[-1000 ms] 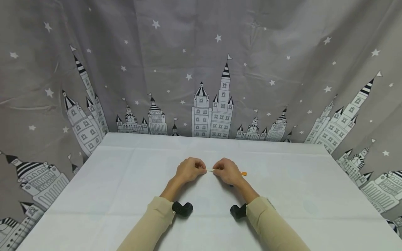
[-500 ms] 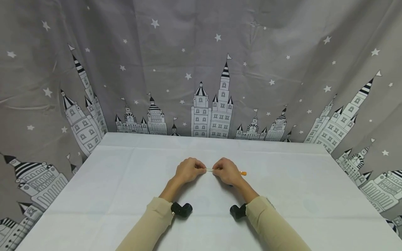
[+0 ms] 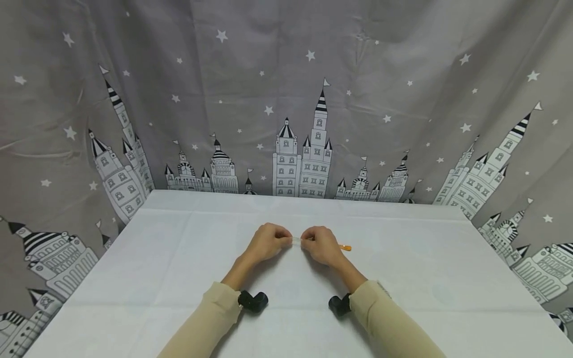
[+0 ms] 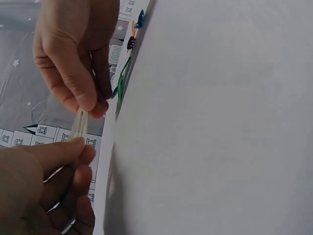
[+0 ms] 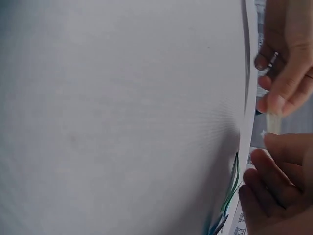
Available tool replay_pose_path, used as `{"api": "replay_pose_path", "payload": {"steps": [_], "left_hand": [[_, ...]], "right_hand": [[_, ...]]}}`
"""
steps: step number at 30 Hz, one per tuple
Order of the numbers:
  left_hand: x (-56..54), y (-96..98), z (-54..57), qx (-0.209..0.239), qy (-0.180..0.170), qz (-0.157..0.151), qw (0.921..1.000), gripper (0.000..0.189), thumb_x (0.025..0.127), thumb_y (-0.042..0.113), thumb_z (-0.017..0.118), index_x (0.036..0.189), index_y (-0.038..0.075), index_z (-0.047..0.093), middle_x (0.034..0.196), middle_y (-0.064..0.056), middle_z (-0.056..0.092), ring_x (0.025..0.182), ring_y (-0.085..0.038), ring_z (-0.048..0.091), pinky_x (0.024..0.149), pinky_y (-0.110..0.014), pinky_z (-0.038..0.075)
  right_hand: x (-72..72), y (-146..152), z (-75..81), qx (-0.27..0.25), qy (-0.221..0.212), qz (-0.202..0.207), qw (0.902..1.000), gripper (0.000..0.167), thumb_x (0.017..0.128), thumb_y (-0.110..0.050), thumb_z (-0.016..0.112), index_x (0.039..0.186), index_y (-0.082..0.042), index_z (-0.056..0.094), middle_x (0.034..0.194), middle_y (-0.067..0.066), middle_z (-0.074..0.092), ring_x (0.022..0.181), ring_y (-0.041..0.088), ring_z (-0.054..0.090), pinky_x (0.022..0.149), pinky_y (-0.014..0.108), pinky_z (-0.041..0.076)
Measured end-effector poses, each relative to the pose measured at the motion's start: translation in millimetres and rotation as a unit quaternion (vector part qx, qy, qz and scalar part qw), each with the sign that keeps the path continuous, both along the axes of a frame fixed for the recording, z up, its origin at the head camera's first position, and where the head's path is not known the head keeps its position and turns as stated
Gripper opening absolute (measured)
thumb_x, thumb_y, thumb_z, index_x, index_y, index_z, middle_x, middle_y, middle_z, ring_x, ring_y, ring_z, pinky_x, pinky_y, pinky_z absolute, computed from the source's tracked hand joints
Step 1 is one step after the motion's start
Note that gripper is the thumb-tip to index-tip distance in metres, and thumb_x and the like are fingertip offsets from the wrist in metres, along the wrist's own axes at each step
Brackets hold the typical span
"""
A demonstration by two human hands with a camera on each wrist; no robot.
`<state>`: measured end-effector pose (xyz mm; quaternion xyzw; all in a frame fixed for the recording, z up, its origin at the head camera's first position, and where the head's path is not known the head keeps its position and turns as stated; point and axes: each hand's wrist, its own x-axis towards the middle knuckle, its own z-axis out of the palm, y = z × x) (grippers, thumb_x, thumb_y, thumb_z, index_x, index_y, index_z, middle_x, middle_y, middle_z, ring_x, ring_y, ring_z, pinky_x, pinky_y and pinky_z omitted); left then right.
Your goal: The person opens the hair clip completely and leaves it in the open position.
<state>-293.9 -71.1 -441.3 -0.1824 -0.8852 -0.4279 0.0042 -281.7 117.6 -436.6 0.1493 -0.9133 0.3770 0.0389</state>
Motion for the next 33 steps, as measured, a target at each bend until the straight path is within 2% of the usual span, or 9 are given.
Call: {"api": "replay_pose_path", "payload": {"steps": [4,10,17,20,24,28,33], "left_hand": [[1.3,-1.4,4.8,0.008,0.009,0.000,0.9999,0.008,0.089,0.012,0.073,0.092,0.007,0.078,0.087,0.000,0.073,0.076,-0.012,0.062,0.071,-0.032,0.050],[6.8,-2.3,14.3,0.009,0.013,0.002,0.9999,0.008,0.089,0.013,0.074,0.092,0.007,0.078,0.088,0.001,0.073,0.078,-0.011,0.063,0.073,-0.032,0.051],[18.6,-7.0,29.6,0.021,0.024,-0.005,0.9995,0.008,0.089,0.012,0.073,0.093,0.006,0.078,0.087,0.001,0.072,0.081,-0.012,0.064,0.073,-0.034,0.051],[23.7,-10.7,34.4,0.021,0.029,-0.015,0.9992,0.008,0.089,0.012,0.073,0.092,0.006,0.078,0.086,0.001,0.072,0.079,-0.012,0.062,0.070,-0.033,0.050],[30.2,-14.1,39.4,-0.001,0.050,-0.040,0.9980,0.008,0.089,0.014,0.073,0.091,0.008,0.078,0.086,0.004,0.072,0.075,-0.010,0.059,0.066,-0.030,0.048],[38.5,-14.7,44.4,-0.019,0.058,-0.056,0.9966,0.007,0.090,0.015,0.073,0.090,0.011,0.078,0.085,0.007,0.071,0.073,-0.008,0.056,0.062,-0.028,0.046],[48.7,-13.6,50.9,-0.021,0.055,-0.078,0.9952,0.009,0.091,0.017,0.072,0.092,0.010,0.078,0.084,0.008,0.070,0.073,-0.008,0.057,0.060,-0.028,0.046]], "right_hand": [[4.9,-2,6.4,-0.010,0.013,-0.007,0.9998,0.007,0.087,-0.003,0.067,0.087,-0.004,0.073,0.088,0.004,0.071,0.087,0.023,0.062,0.081,0.043,0.049],[13.5,-3,15.5,-0.046,-0.001,0.000,0.9990,0.006,0.090,-0.003,0.066,0.090,-0.002,0.072,0.083,0.003,0.068,0.079,0.017,0.060,0.074,0.038,0.050],[25.0,-7,28.9,-0.096,-0.027,0.013,0.9950,0.008,0.092,-0.004,0.066,0.094,0.001,0.071,0.086,0.003,0.068,0.081,0.016,0.061,0.072,0.035,0.050],[30.3,-6,32.4,-0.098,-0.038,0.035,0.9939,0.010,0.093,-0.004,0.065,0.097,0.002,0.072,0.089,0.004,0.070,0.085,0.018,0.062,0.072,0.034,0.049],[38.7,-2,33.6,-0.081,-0.034,0.061,0.9943,0.013,0.094,-0.005,0.064,0.100,0.001,0.072,0.094,0.005,0.071,0.092,0.020,0.063,0.073,0.033,0.050],[47.0,1,34.0,-0.085,-0.013,0.086,0.9926,0.013,0.095,-0.004,0.062,0.100,0.003,0.071,0.096,0.011,0.071,0.089,0.020,0.063,0.075,0.033,0.052],[54.6,6,34.4,-0.104,0.000,0.097,0.9898,0.012,0.097,-0.004,0.060,0.099,0.003,0.069,0.095,0.015,0.069,0.086,0.018,0.060,0.079,0.033,0.052]]}}
